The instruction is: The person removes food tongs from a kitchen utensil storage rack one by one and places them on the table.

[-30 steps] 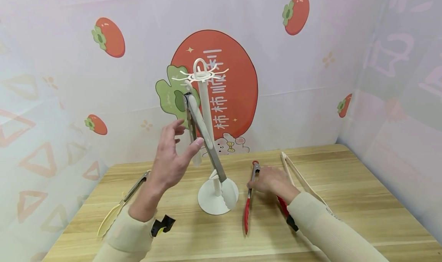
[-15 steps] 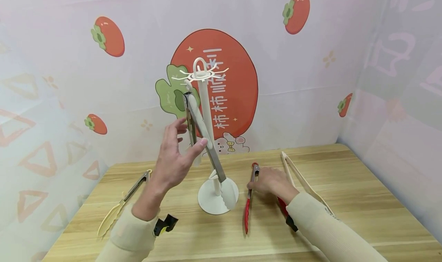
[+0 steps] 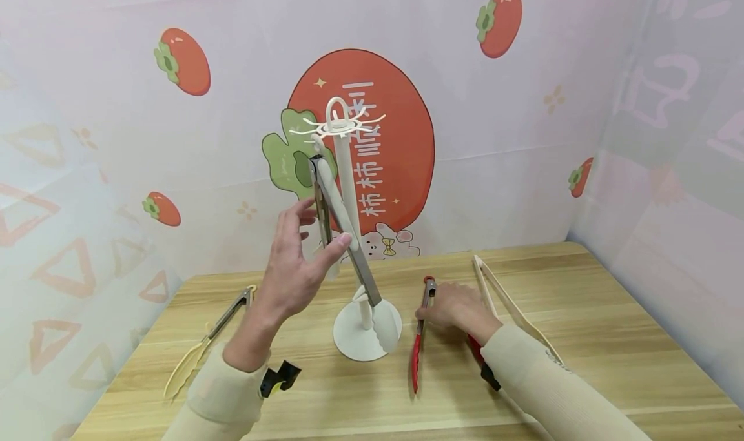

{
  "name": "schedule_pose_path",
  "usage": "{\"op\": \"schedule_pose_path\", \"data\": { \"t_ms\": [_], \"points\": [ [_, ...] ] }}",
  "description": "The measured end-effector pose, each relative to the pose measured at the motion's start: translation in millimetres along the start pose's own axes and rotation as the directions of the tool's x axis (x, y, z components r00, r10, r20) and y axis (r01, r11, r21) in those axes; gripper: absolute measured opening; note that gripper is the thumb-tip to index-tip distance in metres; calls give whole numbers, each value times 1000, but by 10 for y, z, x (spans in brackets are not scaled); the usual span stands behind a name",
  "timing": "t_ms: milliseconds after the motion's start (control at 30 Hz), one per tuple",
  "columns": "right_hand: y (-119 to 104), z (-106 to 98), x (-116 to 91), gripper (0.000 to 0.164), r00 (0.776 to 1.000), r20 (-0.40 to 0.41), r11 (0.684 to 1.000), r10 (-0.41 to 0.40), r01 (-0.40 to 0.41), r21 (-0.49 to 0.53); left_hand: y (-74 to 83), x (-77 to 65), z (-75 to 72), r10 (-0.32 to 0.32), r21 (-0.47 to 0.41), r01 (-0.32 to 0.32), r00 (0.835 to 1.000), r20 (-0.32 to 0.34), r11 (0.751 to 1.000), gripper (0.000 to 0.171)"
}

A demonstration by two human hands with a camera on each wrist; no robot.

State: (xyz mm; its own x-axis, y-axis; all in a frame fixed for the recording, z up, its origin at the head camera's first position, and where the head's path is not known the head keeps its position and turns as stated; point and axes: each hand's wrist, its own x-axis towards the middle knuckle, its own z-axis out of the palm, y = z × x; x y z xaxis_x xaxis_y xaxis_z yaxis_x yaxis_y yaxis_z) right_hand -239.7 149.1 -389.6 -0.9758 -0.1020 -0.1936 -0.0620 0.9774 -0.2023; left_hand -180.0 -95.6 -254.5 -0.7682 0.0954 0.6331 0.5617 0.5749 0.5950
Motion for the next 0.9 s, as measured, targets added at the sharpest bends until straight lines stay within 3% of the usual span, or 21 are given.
{"op": "schedule_pose_path", "data": {
  "t_ms": [267,500,900],
  "points": [
    [-3,-28,-12,57,999,-40,1000,-22,22,-1,14,12,14,-1,0,1,1000,4,1000,82],
    [-4,-118,-84,77,994,-93,999,-53,54,7,6,18,38,0,-3,0,1000,8,1000,86],
    [-27,-135,-176,70,984,-147,993,-103,110,37,-11,43,83,-8,-24,8,1000,22,1000,87]
  ]
}}
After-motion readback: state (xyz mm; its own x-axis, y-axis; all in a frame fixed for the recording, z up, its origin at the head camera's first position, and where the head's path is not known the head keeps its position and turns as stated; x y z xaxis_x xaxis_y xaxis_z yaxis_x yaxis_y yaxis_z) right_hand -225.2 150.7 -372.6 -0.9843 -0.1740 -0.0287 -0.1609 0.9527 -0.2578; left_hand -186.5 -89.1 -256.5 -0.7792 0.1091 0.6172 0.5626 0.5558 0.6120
